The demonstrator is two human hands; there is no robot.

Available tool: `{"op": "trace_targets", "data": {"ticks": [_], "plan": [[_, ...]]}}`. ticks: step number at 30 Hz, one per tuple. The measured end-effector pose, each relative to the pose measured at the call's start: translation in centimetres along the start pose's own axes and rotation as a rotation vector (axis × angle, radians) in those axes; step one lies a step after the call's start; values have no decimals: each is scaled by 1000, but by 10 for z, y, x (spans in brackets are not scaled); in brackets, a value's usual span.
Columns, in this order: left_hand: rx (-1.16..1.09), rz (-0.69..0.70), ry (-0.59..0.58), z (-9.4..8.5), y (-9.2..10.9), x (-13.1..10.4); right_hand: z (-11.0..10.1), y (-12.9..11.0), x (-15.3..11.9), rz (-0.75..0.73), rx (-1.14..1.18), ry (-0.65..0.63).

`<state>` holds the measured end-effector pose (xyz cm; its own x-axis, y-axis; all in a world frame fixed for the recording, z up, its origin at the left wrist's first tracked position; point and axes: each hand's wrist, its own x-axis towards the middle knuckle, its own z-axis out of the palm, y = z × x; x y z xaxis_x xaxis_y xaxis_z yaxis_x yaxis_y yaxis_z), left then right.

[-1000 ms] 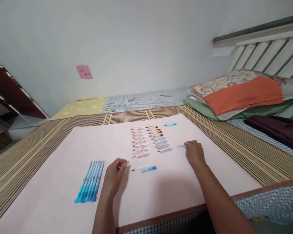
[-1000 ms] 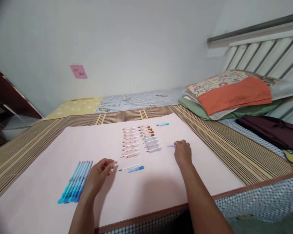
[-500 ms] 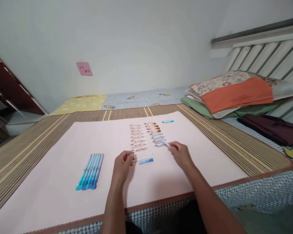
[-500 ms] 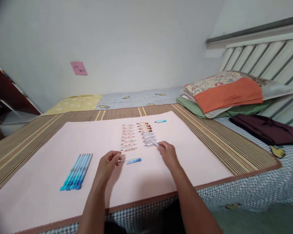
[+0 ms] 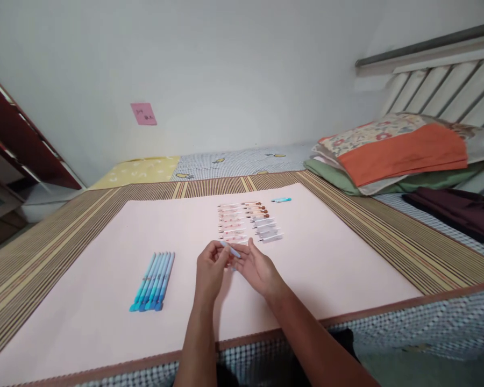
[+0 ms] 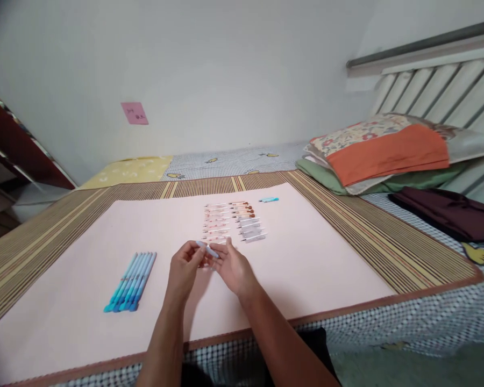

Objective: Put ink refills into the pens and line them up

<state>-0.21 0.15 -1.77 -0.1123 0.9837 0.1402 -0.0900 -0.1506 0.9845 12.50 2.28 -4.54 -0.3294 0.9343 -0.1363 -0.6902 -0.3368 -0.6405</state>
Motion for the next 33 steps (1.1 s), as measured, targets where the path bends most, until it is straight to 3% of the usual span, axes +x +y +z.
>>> {"op": "trace_targets", "data": {"ticks": [3,6,11,24,33], "plan": [[170,84,-110,1,5,-4,2,-3,0,56,119,-24],[156,89,-38,0,5,-3,5,-9,-4,73,175,8],[42,-14,63,-8,0,2,11,-17,-10,90,185,15],[-86,-269,-17,-12,0,1,7,-22,-7,16,8,-4],[-170,-302,-23,-6,-3,-2,5,-17,-4,-2,46,34]]}}
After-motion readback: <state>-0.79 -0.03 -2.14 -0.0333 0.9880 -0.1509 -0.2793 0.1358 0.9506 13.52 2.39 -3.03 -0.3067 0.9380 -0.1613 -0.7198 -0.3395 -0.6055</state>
